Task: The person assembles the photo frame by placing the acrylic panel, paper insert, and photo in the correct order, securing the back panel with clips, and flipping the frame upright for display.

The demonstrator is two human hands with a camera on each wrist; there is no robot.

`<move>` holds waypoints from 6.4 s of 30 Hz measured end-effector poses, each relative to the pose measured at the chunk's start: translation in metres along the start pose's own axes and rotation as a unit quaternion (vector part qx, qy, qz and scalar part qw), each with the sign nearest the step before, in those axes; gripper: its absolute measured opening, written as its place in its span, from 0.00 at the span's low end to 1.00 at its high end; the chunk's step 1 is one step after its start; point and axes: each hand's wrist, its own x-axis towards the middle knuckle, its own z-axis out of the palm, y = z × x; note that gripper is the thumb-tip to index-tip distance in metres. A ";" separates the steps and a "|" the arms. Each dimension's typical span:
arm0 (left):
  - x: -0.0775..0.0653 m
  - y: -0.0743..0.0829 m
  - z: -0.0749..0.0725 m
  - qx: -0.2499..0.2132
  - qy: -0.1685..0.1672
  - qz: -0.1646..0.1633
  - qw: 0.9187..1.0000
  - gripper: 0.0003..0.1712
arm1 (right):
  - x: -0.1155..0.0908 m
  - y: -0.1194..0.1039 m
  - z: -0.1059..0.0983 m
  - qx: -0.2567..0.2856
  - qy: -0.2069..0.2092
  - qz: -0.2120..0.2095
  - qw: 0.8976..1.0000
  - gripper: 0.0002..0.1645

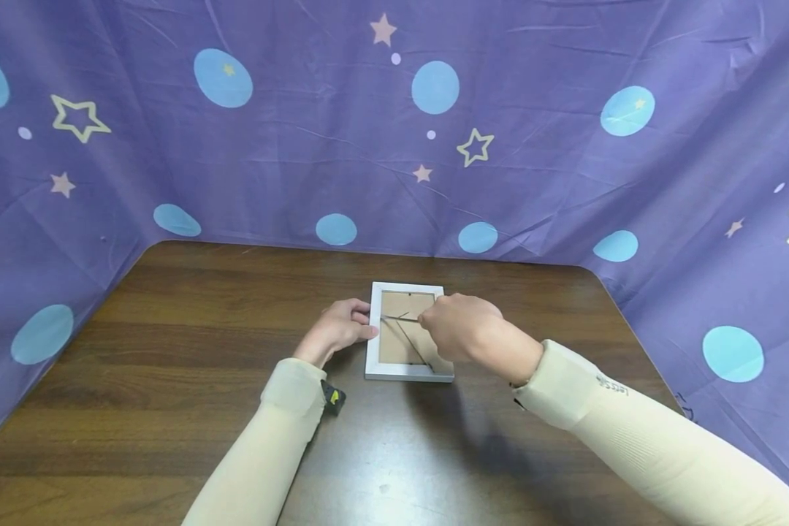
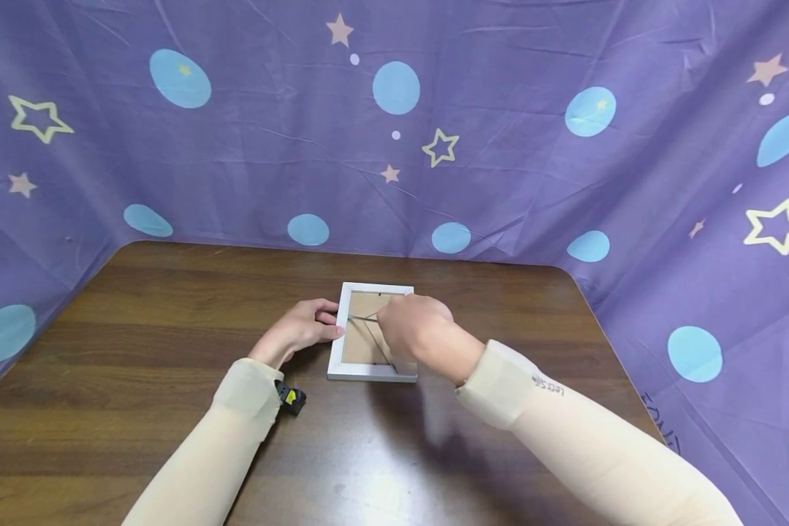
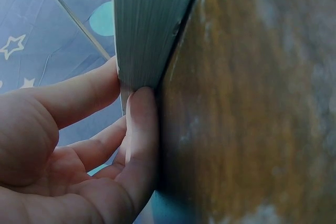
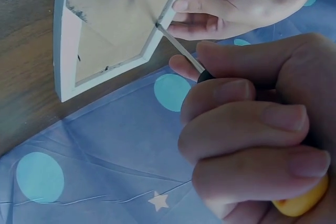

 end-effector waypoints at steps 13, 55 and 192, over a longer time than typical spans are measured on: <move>-0.001 -0.001 0.001 -0.006 -0.004 -0.006 1.000 0.35 | -0.005 0.008 0.015 0.048 0.010 -0.015 0.999 0.23; -0.001 -0.001 0.000 -0.004 -0.004 -0.005 1.000 0.35 | -0.009 0.019 0.047 0.131 0.024 -0.013 0.991 0.26; -0.001 0.002 0.000 0.002 -0.014 -0.002 1.000 0.35 | -0.017 0.021 0.086 0.204 0.074 -0.008 0.976 0.30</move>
